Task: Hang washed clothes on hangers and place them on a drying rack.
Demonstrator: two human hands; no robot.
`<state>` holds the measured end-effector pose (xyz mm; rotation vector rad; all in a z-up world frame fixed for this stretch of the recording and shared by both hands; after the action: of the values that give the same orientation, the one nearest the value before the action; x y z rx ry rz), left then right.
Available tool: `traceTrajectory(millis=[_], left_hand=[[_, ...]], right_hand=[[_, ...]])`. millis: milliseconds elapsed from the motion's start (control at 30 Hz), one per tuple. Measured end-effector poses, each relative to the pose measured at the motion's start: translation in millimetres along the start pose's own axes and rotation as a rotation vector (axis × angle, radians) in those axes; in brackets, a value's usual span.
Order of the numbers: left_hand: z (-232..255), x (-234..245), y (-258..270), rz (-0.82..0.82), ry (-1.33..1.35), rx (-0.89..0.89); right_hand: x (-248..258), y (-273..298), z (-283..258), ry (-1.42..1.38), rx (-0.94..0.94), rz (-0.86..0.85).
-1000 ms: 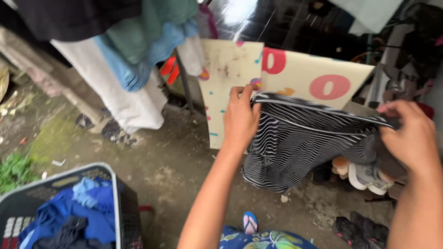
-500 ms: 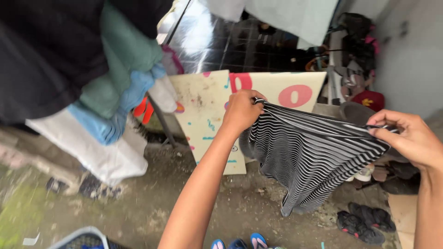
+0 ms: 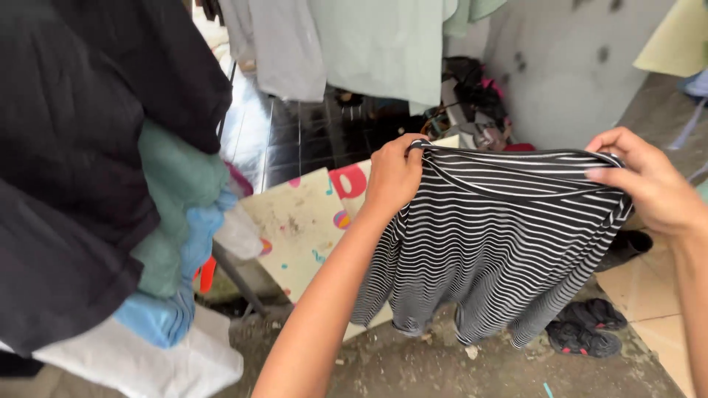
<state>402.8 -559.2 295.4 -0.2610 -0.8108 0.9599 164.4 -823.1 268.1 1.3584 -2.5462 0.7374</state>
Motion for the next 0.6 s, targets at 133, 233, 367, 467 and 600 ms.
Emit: traceTrajectory(millis=[133, 233, 367, 467, 600], left_hand=[[17.9, 8.2, -16.2, 0.033, 0.046, -0.016], [55.7, 18.0, -28.1, 0.086, -0.002, -0.265], [93.5, 13.2, -53.4, -0.346, -0.111, 0.054], [120.5, 14.0, -74.5, -0.474, 0.294, 0.299], [161.7, 4.5, -107.8, -0.500, 0.808, 0.476]], right_hand=[[48.6, -20.9, 20.3, 0.019, 0.099, 0.064], [83.9, -28.7, 8.9, 0.308, 0.227, 0.393], [90.2, -20.5, -69.3, 0.589, 0.222, 0.591], [87.4, -22.3, -129.9, 0.577, 0.140, 0.625], [109.5, -34.7, -173.1, 0.472, 0.076, 0.713]])
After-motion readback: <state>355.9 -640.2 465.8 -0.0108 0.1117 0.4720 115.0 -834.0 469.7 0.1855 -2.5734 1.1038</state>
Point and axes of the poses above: each hand's wrist, its own y-axis away from the middle knuckle, its own x-axis out of the back of the hand, z = x × y, the point moved 5 cm from there along -y, towards the middle knuckle, and after that the axes turned 1 degree about -x, right-handed, at the moved point
